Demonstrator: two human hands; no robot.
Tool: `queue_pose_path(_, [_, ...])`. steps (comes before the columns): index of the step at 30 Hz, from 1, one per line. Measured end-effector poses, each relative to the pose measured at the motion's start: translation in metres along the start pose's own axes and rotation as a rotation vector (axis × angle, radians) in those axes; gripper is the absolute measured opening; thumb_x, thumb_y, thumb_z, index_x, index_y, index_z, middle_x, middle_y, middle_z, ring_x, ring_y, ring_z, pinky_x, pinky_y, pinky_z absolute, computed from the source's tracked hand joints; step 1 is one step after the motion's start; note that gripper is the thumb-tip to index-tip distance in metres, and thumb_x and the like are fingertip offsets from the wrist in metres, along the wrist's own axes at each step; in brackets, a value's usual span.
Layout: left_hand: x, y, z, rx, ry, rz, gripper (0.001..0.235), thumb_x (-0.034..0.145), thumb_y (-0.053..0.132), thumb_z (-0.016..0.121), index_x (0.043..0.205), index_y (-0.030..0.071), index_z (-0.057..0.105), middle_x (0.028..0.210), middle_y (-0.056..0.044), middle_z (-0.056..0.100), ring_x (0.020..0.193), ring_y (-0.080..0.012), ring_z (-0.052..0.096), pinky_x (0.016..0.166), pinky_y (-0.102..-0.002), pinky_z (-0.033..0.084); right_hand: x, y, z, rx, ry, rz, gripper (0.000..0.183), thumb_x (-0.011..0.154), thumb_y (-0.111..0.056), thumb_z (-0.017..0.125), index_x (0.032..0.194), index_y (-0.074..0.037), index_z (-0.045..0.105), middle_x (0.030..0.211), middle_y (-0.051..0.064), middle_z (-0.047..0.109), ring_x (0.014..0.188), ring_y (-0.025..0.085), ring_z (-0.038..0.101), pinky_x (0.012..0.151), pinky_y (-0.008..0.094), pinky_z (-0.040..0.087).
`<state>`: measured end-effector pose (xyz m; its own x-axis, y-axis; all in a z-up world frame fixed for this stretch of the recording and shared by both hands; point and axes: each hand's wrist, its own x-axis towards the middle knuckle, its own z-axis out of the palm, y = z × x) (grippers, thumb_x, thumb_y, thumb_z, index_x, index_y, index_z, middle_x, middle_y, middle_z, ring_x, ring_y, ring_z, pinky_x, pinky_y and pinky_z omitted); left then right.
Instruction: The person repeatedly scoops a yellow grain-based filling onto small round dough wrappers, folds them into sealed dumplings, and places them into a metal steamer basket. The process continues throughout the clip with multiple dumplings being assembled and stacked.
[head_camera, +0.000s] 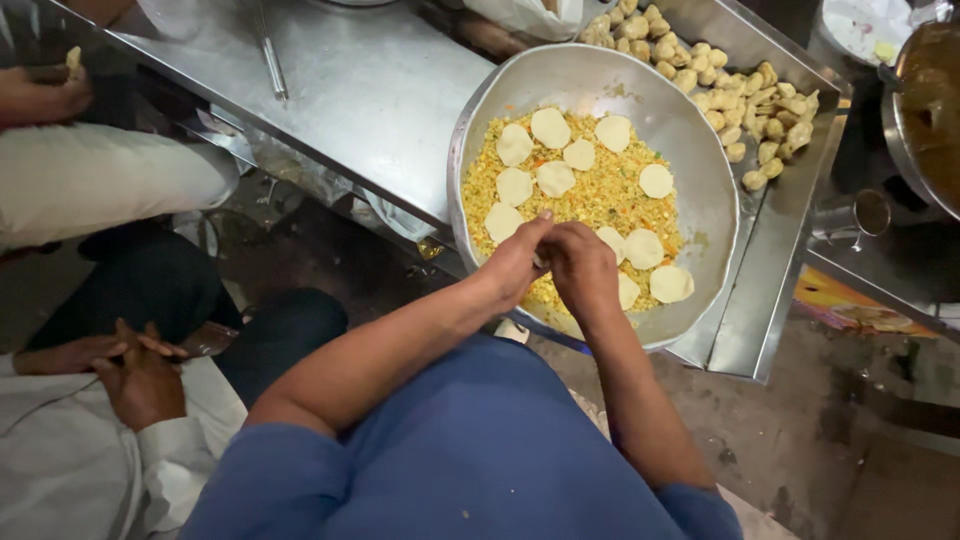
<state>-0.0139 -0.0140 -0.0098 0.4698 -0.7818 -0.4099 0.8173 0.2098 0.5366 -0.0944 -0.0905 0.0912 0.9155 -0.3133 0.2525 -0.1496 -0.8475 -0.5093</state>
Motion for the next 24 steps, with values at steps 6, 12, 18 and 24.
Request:
queue_pose_path(6, [-0.007, 0.008, 0.007, 0.101, 0.013, -0.013, 0.062, 0.098, 0.055, 0.052, 0.138, 0.007, 0.049, 0.128, -0.008, 0.054, 0.116, -0.0201, 0.05, 0.1, -0.043, 0.044, 0.006, 0.003, -0.009, 0.08, 0.001, -0.014, 0.016, 0.085, -0.004, 0.074, 0.101, -0.005, 0.074, 0.102, 0.012, 0.071, 0.087, 0.032, 0.071, 0.077, 0.038, 0.058])
queue_pose_path(12, [-0.016, 0.008, 0.014, 0.192, -0.002, 0.007, 0.054, 0.097, 0.051, 0.05, 0.134, 0.012, 0.048, 0.127, -0.006, 0.054, 0.116, -0.0174, 0.05, 0.099, -0.04, 0.043, 0.0, -0.002, -0.004, 0.022, 0.028, 0.071, 0.012, 0.085, -0.004, 0.073, 0.097, -0.005, 0.075, 0.096, 0.013, 0.071, 0.087, 0.033, 0.071, 0.077, 0.04, 0.057])
queue_pose_path(18, [-0.011, 0.004, 0.009, 0.241, -0.039, 0.046, 0.046, 0.103, 0.048, 0.051, 0.126, 0.008, 0.053, 0.116, -0.01, 0.056, 0.104, -0.0202, 0.052, 0.089, -0.039, 0.045, 0.001, 0.007, 0.003, 0.08, -0.03, 0.045, 0.017, 0.084, 0.001, 0.07, 0.099, -0.004, 0.074, 0.098, 0.013, 0.072, 0.088, 0.033, 0.071, 0.079, 0.039, 0.057])
queue_pose_path(24, [-0.011, 0.025, -0.003, 0.165, 0.001, 0.076, 0.04, 0.1, 0.035, 0.055, 0.13, 0.007, 0.052, 0.121, -0.006, 0.055, 0.11, -0.0165, 0.056, 0.092, -0.038, 0.054, -0.011, 0.024, -0.014, 0.23, 0.012, 0.193, 0.015, 0.084, -0.005, 0.075, 0.099, -0.004, 0.076, 0.096, 0.013, 0.075, 0.086, 0.026, 0.073, 0.078, 0.036, 0.058])
